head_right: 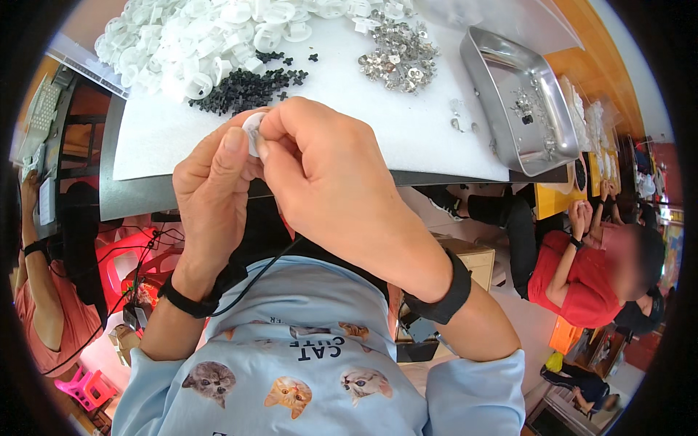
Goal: Assembling small electronic and plastic components into circular housings.
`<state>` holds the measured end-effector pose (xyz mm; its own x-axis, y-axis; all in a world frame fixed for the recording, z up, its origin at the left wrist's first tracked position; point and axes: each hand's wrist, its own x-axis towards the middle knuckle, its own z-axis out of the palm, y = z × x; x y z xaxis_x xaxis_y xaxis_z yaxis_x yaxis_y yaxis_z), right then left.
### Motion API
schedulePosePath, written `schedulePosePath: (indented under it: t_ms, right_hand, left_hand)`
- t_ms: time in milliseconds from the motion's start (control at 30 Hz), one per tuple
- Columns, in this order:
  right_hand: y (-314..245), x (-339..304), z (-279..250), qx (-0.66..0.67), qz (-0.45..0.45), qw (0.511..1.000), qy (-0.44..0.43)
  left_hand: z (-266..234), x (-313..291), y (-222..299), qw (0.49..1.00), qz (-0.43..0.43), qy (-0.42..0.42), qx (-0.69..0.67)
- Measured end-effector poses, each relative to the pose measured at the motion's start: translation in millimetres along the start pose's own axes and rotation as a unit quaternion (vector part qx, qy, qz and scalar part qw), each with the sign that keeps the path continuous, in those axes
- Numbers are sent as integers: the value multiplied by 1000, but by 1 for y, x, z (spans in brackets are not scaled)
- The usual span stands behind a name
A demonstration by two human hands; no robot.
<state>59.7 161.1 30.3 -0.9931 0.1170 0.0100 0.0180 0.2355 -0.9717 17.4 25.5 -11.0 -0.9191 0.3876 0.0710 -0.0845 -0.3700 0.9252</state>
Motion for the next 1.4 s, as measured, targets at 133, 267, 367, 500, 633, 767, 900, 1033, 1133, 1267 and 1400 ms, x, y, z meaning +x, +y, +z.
schedulePosePath:
  t_ms: [133, 267, 367, 500, 633, 767, 900, 1033, 1133, 1267, 1400]
  right_hand:
    - [2, -1, -3, -9, -11, 1000, -18]
    - [3, 0, -2, 7, -10, 1000, -13]
    - [1, 0, -4, 2, 15, 1000, -23]
    - [8, 3, -1, 23, -56, 998, 10]
    - [9, 2, -2, 37, -6, 999, -9]
    - [-11, -1, -14, 95, 26, 994, -49]
    - [-20, 19, -46, -23, 21, 999, -29]
    - [-7, 52, -50, -328, -158, 925, -110]
    - [-3, 66, -43, -386, -195, 891, -140]
    - [0, 73, -35, -447, -200, 856, -164]
    - [1, 75, -26, -478, -212, 839, -153]
  left_hand:
    - [1, 1, 1, 1000, -4, -4, 4]
    - [0, 1, -1, 1000, -3, -3, 11]
    - [-1, 0, -3, 1000, 2, -6, 19]
    - [-3, 1, -6, 998, 20, -18, 48]
    - [-3, 1, -4, 998, 18, -14, 59]
    - [-2, -1, 1, 999, -3, -18, 30]
    - [-5, -4, 4, 999, -28, -42, -13]
    - [-10, -3, 6, 997, -35, -72, -4]
    - [-10, -4, 5, 997, -34, -67, -11]
    - [-10, -4, 4, 996, -44, -74, -15]
    - [-10, -3, 3, 997, -34, -69, -20]
